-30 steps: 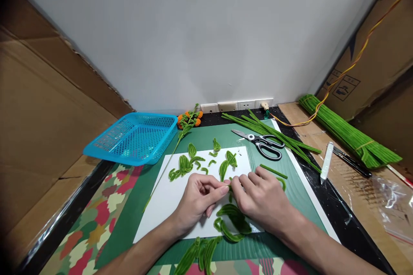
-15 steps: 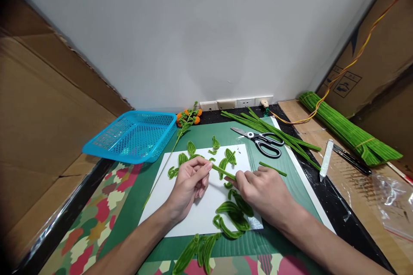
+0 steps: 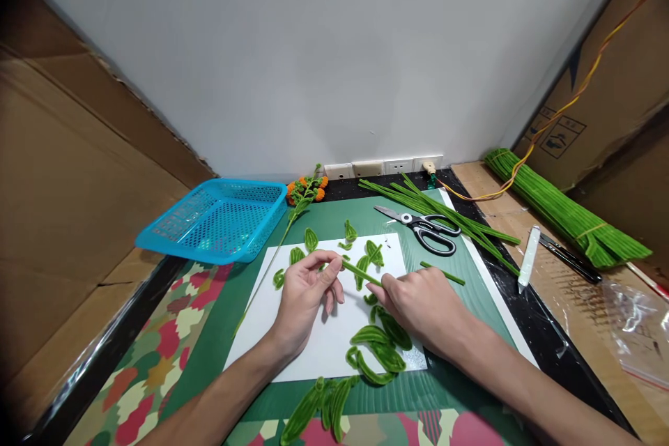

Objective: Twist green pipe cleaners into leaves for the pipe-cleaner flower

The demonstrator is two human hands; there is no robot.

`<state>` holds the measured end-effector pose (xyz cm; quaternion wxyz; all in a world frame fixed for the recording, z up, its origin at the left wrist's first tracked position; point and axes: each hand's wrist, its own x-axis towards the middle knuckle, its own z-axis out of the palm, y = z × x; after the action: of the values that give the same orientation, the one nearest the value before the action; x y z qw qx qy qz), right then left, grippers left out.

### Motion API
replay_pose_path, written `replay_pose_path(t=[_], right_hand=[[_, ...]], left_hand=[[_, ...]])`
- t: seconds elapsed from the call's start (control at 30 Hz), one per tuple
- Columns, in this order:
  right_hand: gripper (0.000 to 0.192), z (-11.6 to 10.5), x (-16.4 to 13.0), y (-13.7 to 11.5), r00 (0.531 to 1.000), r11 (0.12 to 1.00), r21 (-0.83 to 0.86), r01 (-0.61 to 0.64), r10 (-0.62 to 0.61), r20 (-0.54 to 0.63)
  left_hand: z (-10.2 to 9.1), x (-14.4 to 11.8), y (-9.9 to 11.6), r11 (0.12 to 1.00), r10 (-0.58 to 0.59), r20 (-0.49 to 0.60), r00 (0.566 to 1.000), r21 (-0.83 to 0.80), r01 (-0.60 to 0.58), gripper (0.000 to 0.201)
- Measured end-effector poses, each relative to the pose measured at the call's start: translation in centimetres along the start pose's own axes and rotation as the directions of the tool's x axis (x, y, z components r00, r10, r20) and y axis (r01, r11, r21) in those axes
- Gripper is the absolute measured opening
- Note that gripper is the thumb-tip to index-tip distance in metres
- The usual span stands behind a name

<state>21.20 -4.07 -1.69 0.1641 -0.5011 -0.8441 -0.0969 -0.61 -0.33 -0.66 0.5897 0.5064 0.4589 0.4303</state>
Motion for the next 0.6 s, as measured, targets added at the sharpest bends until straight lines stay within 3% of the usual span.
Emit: replay_pose_path(t=[0.13, 0.23, 0.4, 0.5, 0.6], right_hand=[[0.064, -0.2, 0.2, -0.2, 0.996, 0.990, 0.131, -0.055, 0.046, 0.072], [0.061, -0.9, 0.3, -0.4, 0.975, 0.924, 0.346, -0.164, 0.097, 0.201], [0.056, -1.9, 0.6, -0.3, 0.907, 0.636, 0.669, -0.386, 0.127, 0.403], [0.059, -1.9, 0.8, -0.2, 0.871, 0.469, 0.743, -0.478, 0.144, 0.469], [0.061, -1.6, 0.9, 0.0, 0.853, 0.373, 0.768, -0.520, 0.181, 0.489]], left_hand=[[0.1, 0.0, 0.2, 1.000, 0.008, -0.040, 0.999, -0.008, -0.008, 0.038], [0.3, 0.0, 0.3, 1.000, 0.011, -0.050, 0.999, -0.008, -0.012, 0.039], [0.3, -0.1, 0.5, 1.000, 0.021, -0.057, 0.998, -0.020, -0.022, 0.040], [0.2, 0.1, 0.5, 0.999, 0.009, -0.060, 0.998, -0.046, -0.012, 0.043], [0.0, 0.3, 0.5, 0.997, -0.003, -0.056, 0.998, -0.074, -0.001, 0.048]])
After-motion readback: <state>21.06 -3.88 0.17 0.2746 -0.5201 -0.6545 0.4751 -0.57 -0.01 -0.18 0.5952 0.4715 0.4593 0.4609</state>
